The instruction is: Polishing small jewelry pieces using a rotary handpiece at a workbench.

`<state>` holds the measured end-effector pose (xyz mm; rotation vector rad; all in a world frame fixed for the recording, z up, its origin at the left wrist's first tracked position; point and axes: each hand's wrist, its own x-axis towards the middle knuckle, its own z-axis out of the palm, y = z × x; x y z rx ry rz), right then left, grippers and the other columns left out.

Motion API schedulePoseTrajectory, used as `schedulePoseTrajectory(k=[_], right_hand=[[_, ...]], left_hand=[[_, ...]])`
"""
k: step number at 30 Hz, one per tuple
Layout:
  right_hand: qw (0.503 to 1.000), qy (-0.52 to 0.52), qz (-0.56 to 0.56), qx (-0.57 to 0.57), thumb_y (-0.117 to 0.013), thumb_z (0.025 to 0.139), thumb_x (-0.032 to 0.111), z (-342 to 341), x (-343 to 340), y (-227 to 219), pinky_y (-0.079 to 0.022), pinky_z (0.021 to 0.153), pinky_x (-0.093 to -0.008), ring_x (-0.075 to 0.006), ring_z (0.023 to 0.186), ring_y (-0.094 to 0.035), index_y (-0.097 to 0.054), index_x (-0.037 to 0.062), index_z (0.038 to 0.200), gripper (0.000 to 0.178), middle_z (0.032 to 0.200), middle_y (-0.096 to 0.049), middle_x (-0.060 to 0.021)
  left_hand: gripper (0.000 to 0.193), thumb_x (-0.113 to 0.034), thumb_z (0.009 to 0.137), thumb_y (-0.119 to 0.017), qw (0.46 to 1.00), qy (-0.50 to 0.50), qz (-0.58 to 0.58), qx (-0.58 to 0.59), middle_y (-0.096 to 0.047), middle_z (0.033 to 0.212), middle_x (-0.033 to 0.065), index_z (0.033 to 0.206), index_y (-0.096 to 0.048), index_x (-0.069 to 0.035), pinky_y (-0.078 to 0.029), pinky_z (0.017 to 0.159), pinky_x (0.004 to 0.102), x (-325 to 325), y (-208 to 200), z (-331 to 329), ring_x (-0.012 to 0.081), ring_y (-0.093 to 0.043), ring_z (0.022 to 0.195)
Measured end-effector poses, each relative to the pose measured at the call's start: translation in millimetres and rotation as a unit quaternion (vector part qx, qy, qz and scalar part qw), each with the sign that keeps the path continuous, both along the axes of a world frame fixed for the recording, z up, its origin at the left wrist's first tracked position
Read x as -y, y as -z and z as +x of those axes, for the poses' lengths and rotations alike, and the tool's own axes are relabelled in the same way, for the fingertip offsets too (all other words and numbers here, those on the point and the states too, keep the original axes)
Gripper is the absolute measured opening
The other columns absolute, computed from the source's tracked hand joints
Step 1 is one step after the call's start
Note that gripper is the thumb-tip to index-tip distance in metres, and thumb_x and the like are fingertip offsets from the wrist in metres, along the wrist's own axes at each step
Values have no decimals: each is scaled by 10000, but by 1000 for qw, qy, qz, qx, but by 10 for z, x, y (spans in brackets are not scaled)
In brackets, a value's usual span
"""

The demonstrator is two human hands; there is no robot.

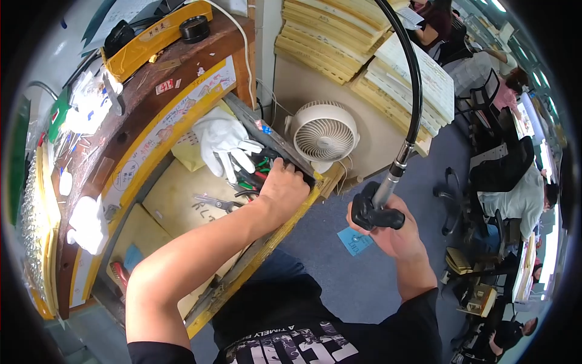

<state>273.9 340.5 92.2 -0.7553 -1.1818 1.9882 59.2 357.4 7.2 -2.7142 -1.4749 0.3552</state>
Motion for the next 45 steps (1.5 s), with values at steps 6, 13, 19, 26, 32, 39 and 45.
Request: schedulePoseTrajectory(k=[6,13,19,26,32,39,45], right_hand=[[1000,4,17,-24,-613,811,173,-14,-14,-33,-309,567,-284,-154,610,-438,-449,46,794,208,655,-403,-21],[999,-2,38,-22,-606,812,155,-39,1,-97,-306,563,-288,-159,610,-439,-445,45,799,195,665,-409,-27],[996,10,75,-41,-589,798,112,15,15,-149,-319,593,-315,-170,589,-426,-439,43,817,166,670,-404,-38],[992,32,116,-45,-651,775,87,-29,74,-180,-338,609,-332,-176,592,-458,-468,58,815,190,645,-463,-49],[981,7,180,-71,-752,802,154,-609,326,119,-372,569,-318,-183,608,-505,-444,78,818,318,677,-518,-63],[983,-99,155,-23,-731,861,303,-786,549,59,-407,549,-293,-169,632,-543,-463,46,845,372,679,-546,-90],[953,-198,163,160,-720,861,412,-513,539,-57,-477,602,-305,-177,684,-594,-518,15,856,446,751,-589,-102]], left_hand=[[112,-159,743,-680,1000,-30,-4,-7,-675,928,58,837,-727,-118,-406,897,377,-61,46,-33,212,-613,1004],[110,-123,755,-639,997,64,48,4,-675,881,69,803,-735,-98,-526,644,321,-45,192,-132,210,-682,808],[54,-130,739,-641,992,108,69,19,-633,810,59,728,-675,-89,-501,617,331,-79,129,-249,218,-663,765],[226,-63,565,-727,894,-13,216,392,-527,716,113,724,-576,-12,-503,624,426,245,-328,-694,341,-568,651],[191,-52,887,-685,495,-264,-27,828,-679,976,111,1019,-575,31,-554,817,310,1028,-720,-886,179,-679,898],[217,-123,928,-654,378,-254,-48,889,-671,982,173,1036,-562,40,-604,805,424,1780,-958,-1224,274,-696,894],[285,-140,914,-668,277,-275,-32,920,-667,984,185,1092,-535,38,-620,783,416,2173,-1012,-1300,345,-695,936]])
